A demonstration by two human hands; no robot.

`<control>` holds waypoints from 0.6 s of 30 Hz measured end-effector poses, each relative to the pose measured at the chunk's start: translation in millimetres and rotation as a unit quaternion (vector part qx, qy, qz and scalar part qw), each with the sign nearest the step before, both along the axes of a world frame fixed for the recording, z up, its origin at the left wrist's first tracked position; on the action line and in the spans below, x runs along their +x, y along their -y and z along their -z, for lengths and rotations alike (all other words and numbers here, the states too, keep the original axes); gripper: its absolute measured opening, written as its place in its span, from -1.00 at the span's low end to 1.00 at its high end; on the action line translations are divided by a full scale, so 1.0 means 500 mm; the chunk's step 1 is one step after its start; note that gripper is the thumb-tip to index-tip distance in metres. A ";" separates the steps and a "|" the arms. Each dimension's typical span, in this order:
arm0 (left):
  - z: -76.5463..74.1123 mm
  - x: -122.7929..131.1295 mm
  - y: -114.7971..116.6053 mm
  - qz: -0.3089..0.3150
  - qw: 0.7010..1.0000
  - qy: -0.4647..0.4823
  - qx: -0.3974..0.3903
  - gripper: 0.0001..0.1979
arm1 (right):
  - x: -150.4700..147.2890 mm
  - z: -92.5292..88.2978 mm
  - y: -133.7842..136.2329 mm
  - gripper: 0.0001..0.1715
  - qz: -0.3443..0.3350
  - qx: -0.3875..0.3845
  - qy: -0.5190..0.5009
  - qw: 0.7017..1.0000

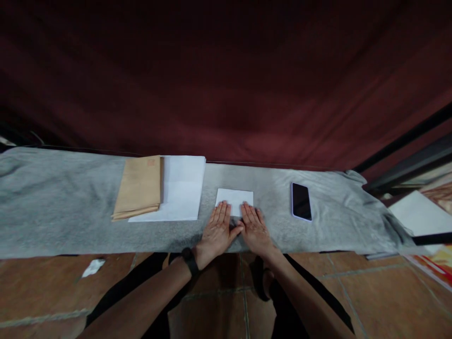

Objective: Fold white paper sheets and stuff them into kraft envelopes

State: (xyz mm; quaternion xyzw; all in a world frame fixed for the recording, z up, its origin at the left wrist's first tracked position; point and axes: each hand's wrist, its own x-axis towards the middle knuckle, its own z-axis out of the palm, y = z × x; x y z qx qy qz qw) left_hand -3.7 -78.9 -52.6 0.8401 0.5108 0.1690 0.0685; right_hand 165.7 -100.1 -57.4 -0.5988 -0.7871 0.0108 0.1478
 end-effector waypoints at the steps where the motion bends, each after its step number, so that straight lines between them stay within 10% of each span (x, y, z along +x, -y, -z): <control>1: -0.001 -0.004 0.001 -0.002 1.000 -0.001 0.002 -0.15 | 0.006 0.001 0.000 -0.33 0.014 -0.006 -0.001 1.000; 18: -0.048 0.004 -0.018 0.006 0.999 0.007 0.034 -0.39 | 0.032 -0.029 -0.024 -0.28 0.060 -0.037 -0.099 0.993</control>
